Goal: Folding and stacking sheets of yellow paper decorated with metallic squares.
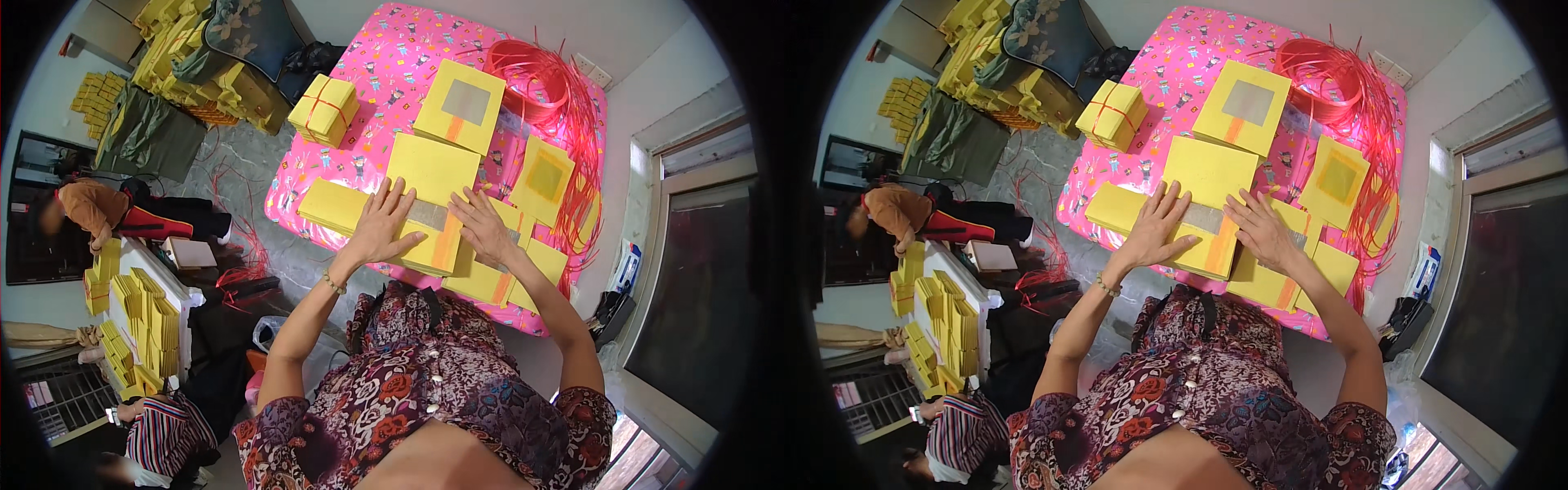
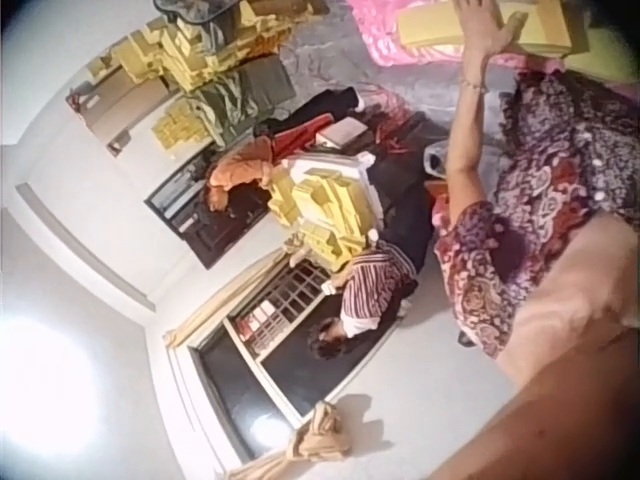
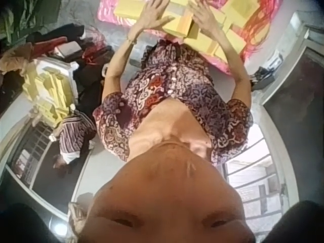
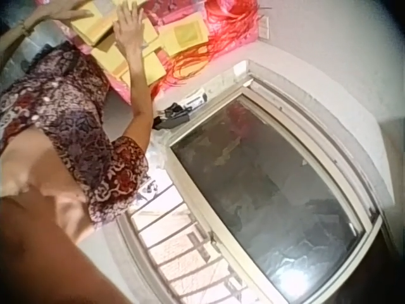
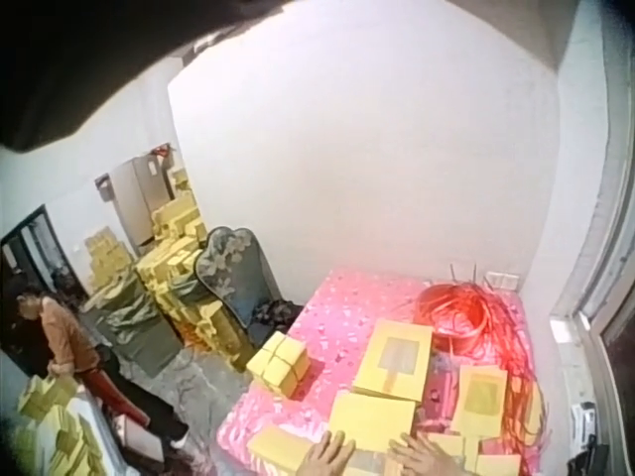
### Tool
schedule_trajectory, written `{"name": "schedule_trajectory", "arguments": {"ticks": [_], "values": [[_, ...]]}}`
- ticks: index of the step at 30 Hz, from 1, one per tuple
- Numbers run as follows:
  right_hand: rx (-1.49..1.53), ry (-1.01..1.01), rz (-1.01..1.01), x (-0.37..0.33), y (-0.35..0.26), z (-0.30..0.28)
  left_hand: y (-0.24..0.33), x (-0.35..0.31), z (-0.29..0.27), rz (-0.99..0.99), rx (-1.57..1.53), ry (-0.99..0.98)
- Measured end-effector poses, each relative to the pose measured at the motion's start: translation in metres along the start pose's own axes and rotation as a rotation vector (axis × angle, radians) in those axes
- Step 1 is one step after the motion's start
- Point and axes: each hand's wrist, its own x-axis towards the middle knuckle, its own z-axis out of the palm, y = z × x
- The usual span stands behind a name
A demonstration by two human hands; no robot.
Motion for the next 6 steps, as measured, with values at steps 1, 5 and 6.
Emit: {"name": "schedule_trajectory", "arguments": {"ticks": [1, 5, 6], "values": [[0.0, -0.001, 0.0, 0.0, 0.003, 0.003, 0.001, 0.0, -0.002, -0.025, -0.01, -0.016], [0.179, 0.019, 0.062, 0.007, 0.01, 0.005, -0.009, 0.001, 0.0, -0.064, -0.185, -0.001], [0.198, 0.008, 0.103, 0.009, 0.01, 0.002, -0.014, 0.004, 0.001, -0.069, -0.285, 0.029]]}}
